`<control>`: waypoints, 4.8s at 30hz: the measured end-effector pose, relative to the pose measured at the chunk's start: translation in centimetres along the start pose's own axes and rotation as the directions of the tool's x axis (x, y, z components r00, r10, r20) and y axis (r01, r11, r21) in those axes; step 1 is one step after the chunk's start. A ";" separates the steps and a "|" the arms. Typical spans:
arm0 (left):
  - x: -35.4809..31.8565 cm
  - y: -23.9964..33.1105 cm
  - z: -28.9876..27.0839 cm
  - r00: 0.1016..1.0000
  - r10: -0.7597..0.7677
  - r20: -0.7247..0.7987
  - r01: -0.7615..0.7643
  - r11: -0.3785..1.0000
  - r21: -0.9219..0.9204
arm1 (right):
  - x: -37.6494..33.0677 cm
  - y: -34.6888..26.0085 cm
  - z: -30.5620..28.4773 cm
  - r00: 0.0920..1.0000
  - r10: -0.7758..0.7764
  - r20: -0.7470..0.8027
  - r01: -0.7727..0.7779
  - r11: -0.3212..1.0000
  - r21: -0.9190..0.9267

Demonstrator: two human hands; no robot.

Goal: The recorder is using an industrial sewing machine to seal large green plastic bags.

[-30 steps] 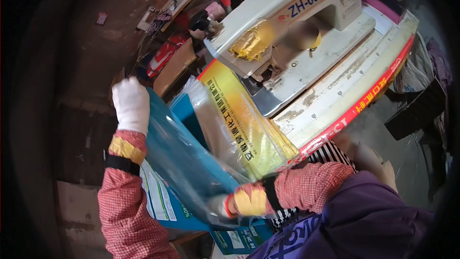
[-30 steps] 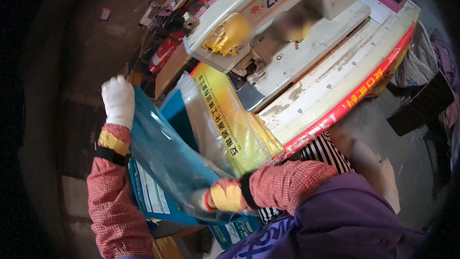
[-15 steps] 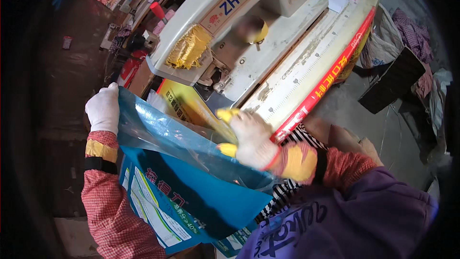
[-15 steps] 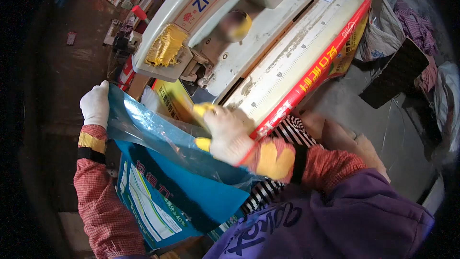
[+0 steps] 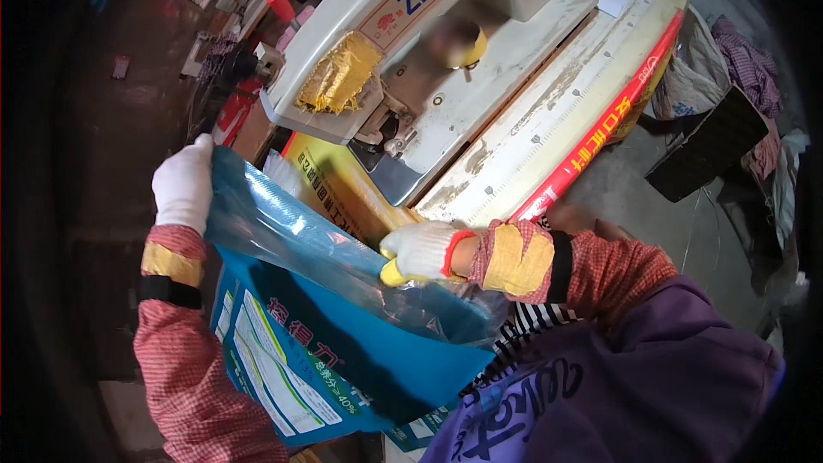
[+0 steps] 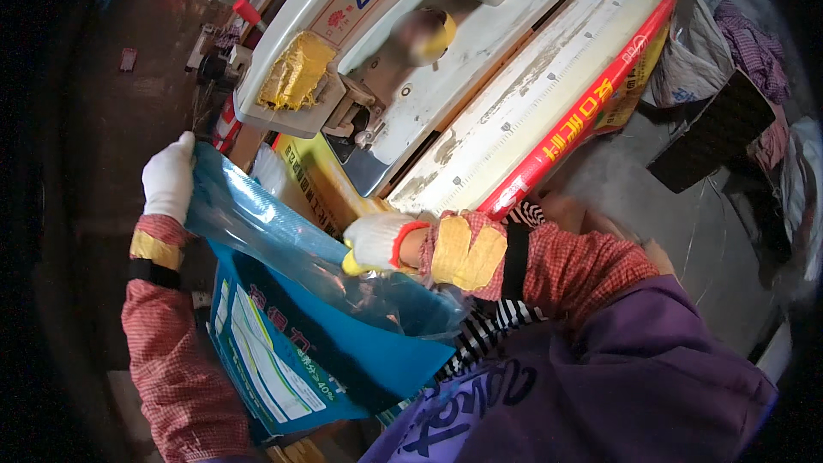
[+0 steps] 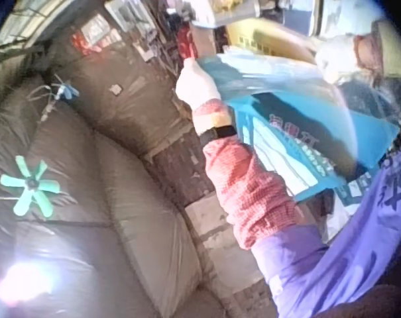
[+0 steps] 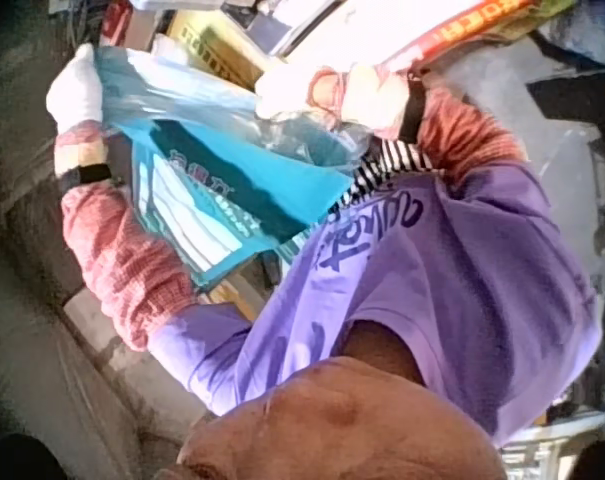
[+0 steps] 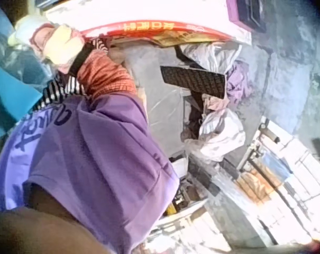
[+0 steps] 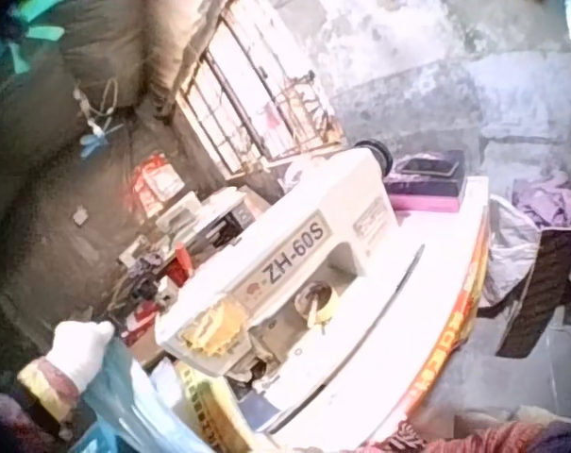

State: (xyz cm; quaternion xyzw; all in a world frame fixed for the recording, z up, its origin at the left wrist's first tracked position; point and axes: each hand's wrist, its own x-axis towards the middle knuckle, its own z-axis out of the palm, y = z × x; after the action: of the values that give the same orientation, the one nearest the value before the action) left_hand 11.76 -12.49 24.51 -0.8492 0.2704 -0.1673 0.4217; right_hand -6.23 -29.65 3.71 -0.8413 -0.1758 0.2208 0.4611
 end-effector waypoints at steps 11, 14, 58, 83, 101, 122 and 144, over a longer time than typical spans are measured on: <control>4.4 11.7 10.3 0.951 -0.302 -0.071 0.264 0.907 -0.328 | -3.9 -3.3 2.5 0.947 -0.075 -0.313 0.132 0.977 0.165; 3.2 18.0 13.4 0.955 -0.061 -0.290 -0.019 0.965 -0.263 | -9.8 3.4 1.5 0.907 -0.152 -0.392 0.295 0.895 0.334; -0.4 12.9 -0.5 0.817 0.478 -0.324 -0.566 0.771 -0.291 | 4.3 5.7 -8.8 0.988 -0.154 0.022 0.153 0.931 -0.330; -4.4 13.7 -18.2 0.696 0.483 0.532 0.239 0.543 -0.805 | 10.7 9.0 -6.1 0.934 -0.326 0.143 0.310 0.547 -0.778; -12.7 13.2 -21.2 0.756 0.495 0.427 -0.231 0.813 -0.534 | 13.0 10.6 -3.1 0.936 -0.220 -0.274 -0.013 0.758 -0.652; -16.0 21.6 -15.6 0.541 0.830 -0.137 -0.531 0.210 -0.821 | -4.5 2.5 4.5 0.889 -0.435 -0.143 0.386 0.879 -0.280; -8.0 21.5 -17.6 0.154 0.836 0.527 -0.707 0.466 -0.531 | 8.2 4.3 2.2 0.818 0.037 -0.574 -0.343 0.833 -0.434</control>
State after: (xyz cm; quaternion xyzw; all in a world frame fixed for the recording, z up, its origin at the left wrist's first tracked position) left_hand -10.51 -29.39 17.05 -0.6045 0.4814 0.4523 0.4453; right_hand -0.15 -26.23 -2.73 -0.9744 -0.0022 -0.0358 0.2218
